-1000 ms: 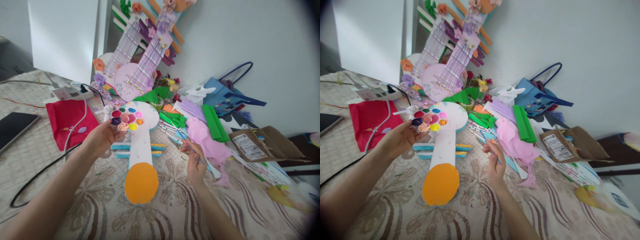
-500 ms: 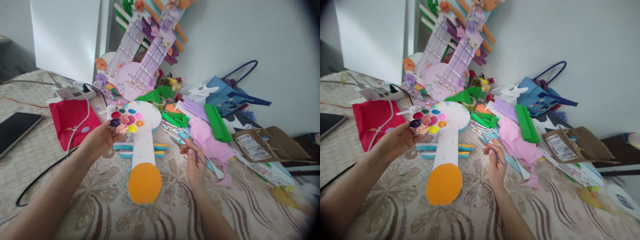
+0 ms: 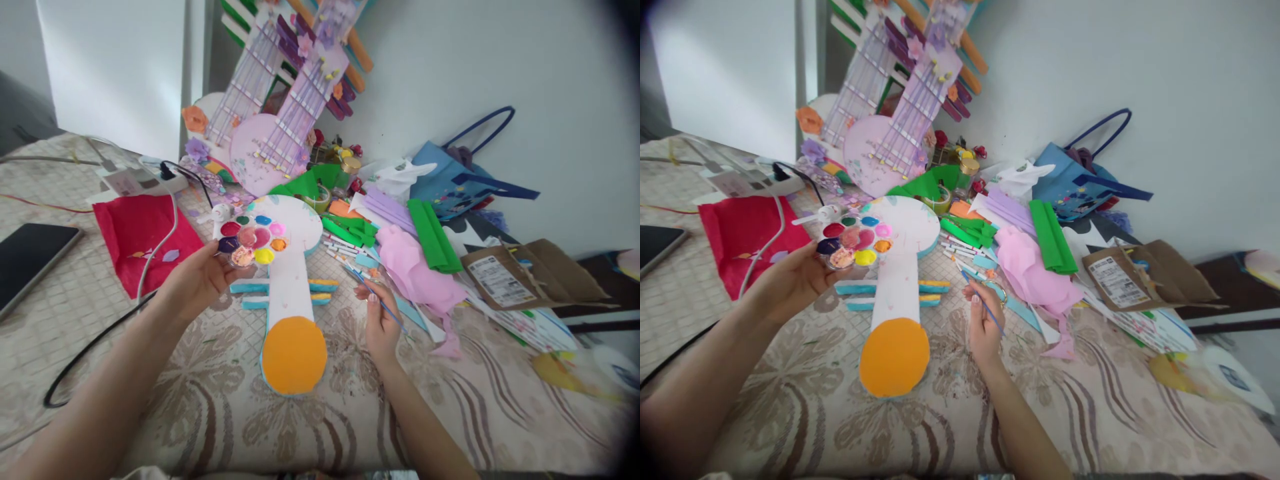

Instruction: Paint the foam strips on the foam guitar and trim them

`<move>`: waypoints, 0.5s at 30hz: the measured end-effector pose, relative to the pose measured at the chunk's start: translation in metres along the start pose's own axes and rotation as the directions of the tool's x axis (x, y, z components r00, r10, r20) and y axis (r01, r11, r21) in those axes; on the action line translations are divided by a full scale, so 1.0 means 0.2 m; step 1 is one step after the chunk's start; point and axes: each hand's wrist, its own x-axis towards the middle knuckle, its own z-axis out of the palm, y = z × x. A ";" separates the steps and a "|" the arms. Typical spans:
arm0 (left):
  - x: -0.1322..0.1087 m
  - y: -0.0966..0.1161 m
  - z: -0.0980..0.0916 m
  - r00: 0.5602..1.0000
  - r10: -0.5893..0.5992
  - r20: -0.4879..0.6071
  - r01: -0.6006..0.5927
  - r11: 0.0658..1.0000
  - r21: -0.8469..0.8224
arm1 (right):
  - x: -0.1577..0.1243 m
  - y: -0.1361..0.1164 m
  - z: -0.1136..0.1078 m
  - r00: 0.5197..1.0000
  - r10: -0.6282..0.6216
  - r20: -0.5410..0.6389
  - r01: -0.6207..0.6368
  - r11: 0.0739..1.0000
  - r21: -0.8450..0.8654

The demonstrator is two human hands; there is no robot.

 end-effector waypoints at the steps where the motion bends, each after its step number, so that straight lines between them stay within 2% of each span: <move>1: 0.00 0.00 0.00 1.000 0.001 0.001 -0.001 1.000 0.001 | 0.00 0.01 0.00 1.000 0.001 -0.015 -0.001 1.000 0.001; 8: -0.01 0.00 -0.02 1.000 -0.014 -0.011 0.014 0.999 0.046 | 0.00 0.04 -0.01 0.990 0.044 -0.136 -0.035 0.997 0.069; 15: -0.01 0.01 -0.03 1.000 -0.004 -0.018 0.005 0.998 0.058 | 0.02 0.01 -0.02 0.990 -0.003 -0.143 0.011 0.999 0.050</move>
